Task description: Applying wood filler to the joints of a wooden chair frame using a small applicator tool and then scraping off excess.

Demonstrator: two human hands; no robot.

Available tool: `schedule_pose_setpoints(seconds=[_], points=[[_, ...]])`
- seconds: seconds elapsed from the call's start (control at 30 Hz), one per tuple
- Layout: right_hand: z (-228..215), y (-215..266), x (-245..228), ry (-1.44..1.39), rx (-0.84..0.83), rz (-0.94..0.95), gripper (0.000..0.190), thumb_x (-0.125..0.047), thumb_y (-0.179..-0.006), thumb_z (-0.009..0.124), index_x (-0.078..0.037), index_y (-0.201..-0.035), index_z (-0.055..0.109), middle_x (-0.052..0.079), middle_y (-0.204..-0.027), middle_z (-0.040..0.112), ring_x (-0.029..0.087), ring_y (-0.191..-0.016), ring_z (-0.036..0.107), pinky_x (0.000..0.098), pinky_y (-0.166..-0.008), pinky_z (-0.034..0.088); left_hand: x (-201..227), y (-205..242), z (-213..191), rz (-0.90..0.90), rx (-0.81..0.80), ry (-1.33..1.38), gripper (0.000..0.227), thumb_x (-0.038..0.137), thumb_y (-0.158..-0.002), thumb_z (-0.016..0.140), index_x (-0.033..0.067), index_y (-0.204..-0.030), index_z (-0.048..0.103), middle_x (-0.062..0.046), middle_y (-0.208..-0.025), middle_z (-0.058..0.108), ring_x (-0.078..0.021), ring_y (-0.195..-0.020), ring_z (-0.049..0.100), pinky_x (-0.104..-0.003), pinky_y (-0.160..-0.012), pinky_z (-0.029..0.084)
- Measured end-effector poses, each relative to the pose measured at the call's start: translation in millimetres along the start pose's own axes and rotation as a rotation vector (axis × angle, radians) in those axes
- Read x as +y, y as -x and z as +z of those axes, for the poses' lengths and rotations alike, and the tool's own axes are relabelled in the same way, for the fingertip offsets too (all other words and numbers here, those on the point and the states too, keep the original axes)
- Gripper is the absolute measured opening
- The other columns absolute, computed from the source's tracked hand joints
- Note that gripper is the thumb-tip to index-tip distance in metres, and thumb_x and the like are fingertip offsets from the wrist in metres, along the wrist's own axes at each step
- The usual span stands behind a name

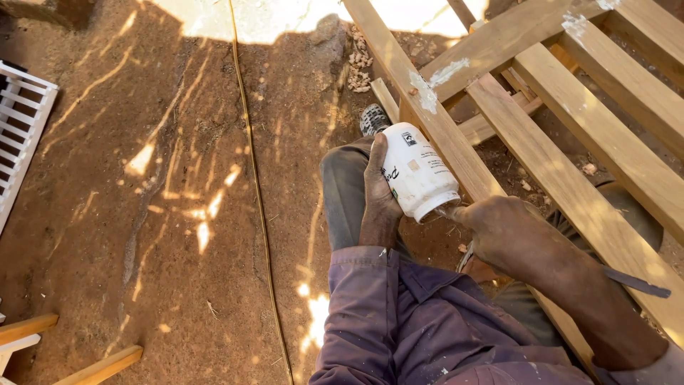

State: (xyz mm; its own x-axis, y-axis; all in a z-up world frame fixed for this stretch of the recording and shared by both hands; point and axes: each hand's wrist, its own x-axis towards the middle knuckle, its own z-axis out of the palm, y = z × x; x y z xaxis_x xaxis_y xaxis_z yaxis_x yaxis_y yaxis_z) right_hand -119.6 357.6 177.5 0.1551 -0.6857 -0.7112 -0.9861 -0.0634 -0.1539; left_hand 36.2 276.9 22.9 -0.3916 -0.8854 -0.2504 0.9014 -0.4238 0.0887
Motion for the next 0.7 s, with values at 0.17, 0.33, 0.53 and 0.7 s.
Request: schedule_pose_setpoints(seconds=[0.17,0.33,0.53,0.7], points=[[15.0,-13.9,26.2,-0.137,0.131,-0.149,0.038,-0.004,-0.082,0.045,-0.017,-0.099,0.077,0.013,-0.074,0.071,0.026,-0.063,0.065,0.042,-0.064,0.053,2.8,-1.1,-9.9,-0.07,0.015,0.03,0.059,0.04,-0.087,0.085,0.003,-0.127,0.063,-0.017,-0.112,0.073,-0.035,-0.102,0.071,-0.054,-0.091,0.059],[20.1,-20.5,42.6,-0.217,0.181,-0.286,0.042,-0.006,-0.088,0.046,-0.021,-0.101,0.083,0.008,-0.07,0.077,0.022,-0.057,0.065,0.0393,-0.061,0.048,-1.2,-1.5,-9.6,-0.114,0.006,0.039,0.059,0.04,-0.088,0.084,0.0024,-0.128,0.063,-0.018,-0.113,0.073,-0.0352,-0.104,0.071,-0.054,-0.094,0.058],[25.9,-28.4,56.3,-0.418,0.239,-0.44,0.036,-0.01,-0.087,0.055,-0.02,-0.1,0.088,-0.006,-0.06,0.066,0.01,-0.051,0.05,0.0331,-0.053,0.04,-0.5,-9.8,-11.6,-0.105,0.049,0.011,0.053,0.038,-0.089,0.083,0.0024,-0.125,0.065,-0.016,-0.112,0.074,-0.0332,-0.102,0.072,-0.053,-0.091,0.06],[31.2,-26.2,58.8,-0.789,0.021,-0.254,0.049,-0.005,-0.095,0.053,-0.021,-0.135,0.077,0.003,-0.056,0.075,0.011,-0.033,0.052,0.0251,-0.034,0.046,1.0,-9.4,-9.8,-0.132,0.049,0.056,0.056,0.038,-0.088,0.084,0.0033,-0.126,0.064,-0.016,-0.113,0.073,-0.035,-0.104,0.071,-0.054,-0.091,0.059]])
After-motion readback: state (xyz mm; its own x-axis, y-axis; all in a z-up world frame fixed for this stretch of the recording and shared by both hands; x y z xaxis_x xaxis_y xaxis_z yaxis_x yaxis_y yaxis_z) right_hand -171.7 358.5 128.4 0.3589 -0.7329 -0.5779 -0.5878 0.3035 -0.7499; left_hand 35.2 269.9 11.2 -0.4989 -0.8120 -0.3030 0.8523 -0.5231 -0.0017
